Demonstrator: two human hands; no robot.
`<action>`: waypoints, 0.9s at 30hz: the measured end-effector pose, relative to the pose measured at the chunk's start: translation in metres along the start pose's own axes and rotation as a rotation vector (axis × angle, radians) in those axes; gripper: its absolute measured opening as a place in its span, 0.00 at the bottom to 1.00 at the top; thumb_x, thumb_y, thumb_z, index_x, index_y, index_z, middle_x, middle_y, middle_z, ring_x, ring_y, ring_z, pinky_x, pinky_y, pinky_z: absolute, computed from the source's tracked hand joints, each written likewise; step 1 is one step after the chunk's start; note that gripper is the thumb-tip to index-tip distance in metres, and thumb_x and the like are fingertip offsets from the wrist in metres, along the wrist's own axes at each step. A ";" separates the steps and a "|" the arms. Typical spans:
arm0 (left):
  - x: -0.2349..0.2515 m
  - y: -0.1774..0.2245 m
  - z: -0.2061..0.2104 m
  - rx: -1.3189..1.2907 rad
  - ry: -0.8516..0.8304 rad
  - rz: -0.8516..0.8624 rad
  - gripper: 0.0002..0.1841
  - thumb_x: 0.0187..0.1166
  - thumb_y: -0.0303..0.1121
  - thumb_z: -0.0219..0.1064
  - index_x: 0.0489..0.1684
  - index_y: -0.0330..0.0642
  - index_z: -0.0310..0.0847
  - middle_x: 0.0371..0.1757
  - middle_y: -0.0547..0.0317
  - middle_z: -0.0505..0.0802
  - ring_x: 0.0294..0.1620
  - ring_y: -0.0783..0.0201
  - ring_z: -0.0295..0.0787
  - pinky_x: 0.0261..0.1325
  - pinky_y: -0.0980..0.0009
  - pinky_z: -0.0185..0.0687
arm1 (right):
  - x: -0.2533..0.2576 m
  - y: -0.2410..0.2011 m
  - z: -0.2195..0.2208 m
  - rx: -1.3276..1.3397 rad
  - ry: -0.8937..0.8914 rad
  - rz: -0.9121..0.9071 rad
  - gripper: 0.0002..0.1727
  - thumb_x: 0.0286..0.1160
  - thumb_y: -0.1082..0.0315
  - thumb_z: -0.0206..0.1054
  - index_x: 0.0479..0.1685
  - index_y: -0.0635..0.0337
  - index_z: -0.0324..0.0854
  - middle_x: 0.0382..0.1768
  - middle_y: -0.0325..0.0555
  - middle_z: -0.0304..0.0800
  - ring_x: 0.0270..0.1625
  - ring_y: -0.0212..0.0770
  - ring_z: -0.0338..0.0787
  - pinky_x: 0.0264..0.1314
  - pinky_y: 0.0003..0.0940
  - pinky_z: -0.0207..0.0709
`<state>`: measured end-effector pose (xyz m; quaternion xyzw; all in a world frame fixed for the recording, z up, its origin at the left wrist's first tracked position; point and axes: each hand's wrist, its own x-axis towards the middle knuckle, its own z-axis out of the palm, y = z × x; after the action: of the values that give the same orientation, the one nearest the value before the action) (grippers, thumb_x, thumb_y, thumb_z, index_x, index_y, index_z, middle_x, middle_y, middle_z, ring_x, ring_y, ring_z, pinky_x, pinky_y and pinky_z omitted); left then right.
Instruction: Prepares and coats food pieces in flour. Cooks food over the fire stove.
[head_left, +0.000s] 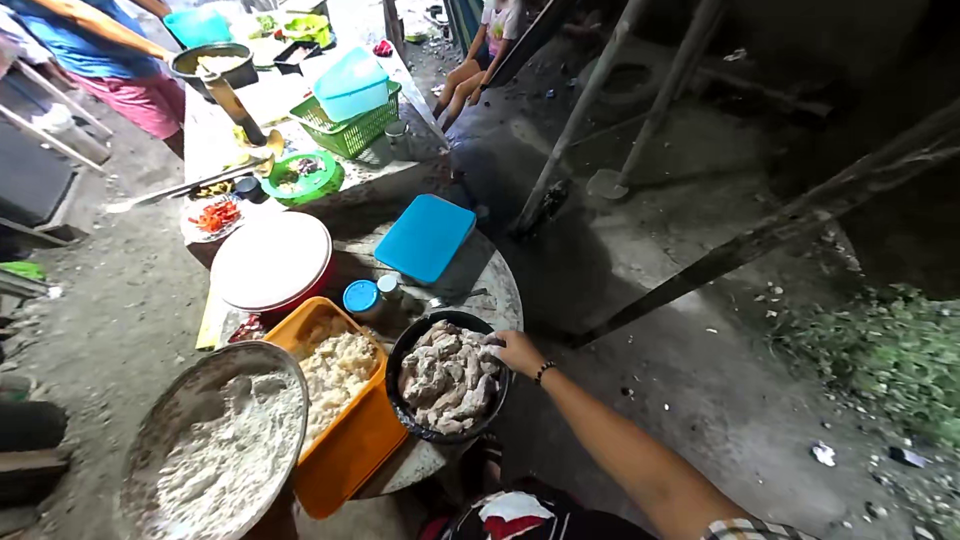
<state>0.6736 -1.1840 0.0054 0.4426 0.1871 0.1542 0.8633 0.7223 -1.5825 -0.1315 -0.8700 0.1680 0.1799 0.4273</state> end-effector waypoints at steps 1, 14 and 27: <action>0.003 0.000 -0.009 0.005 -0.036 0.015 0.40 0.88 0.62 0.25 0.82 0.37 0.54 0.71 0.35 0.78 0.71 0.46 0.80 0.69 0.43 0.80 | 0.001 -0.001 -0.003 0.006 0.016 0.005 0.19 0.82 0.62 0.65 0.66 0.58 0.88 0.62 0.55 0.92 0.68 0.50 0.90 0.78 0.53 0.76; 0.026 0.028 -0.077 -0.049 0.150 0.098 0.39 0.89 0.65 0.29 0.85 0.44 0.54 0.71 0.37 0.82 0.67 0.42 0.84 0.62 0.36 0.83 | -0.007 0.004 0.037 -0.088 0.110 0.087 0.11 0.81 0.65 0.68 0.52 0.60 0.91 0.52 0.59 0.94 0.58 0.59 0.92 0.67 0.66 0.81; 0.022 0.046 -0.115 -0.048 0.172 0.045 0.39 0.88 0.67 0.30 0.83 0.47 0.60 0.69 0.41 0.84 0.65 0.43 0.86 0.59 0.36 0.84 | -0.005 -0.035 0.097 -0.414 0.029 0.380 0.27 0.70 0.48 0.75 0.51 0.66 0.89 0.59 0.64 0.91 0.65 0.64 0.89 0.65 0.68 0.79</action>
<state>0.6354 -1.0675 -0.0223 0.4111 0.2466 0.2155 0.8507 0.7170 -1.4832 -0.1603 -0.8942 0.2938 0.2748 0.1966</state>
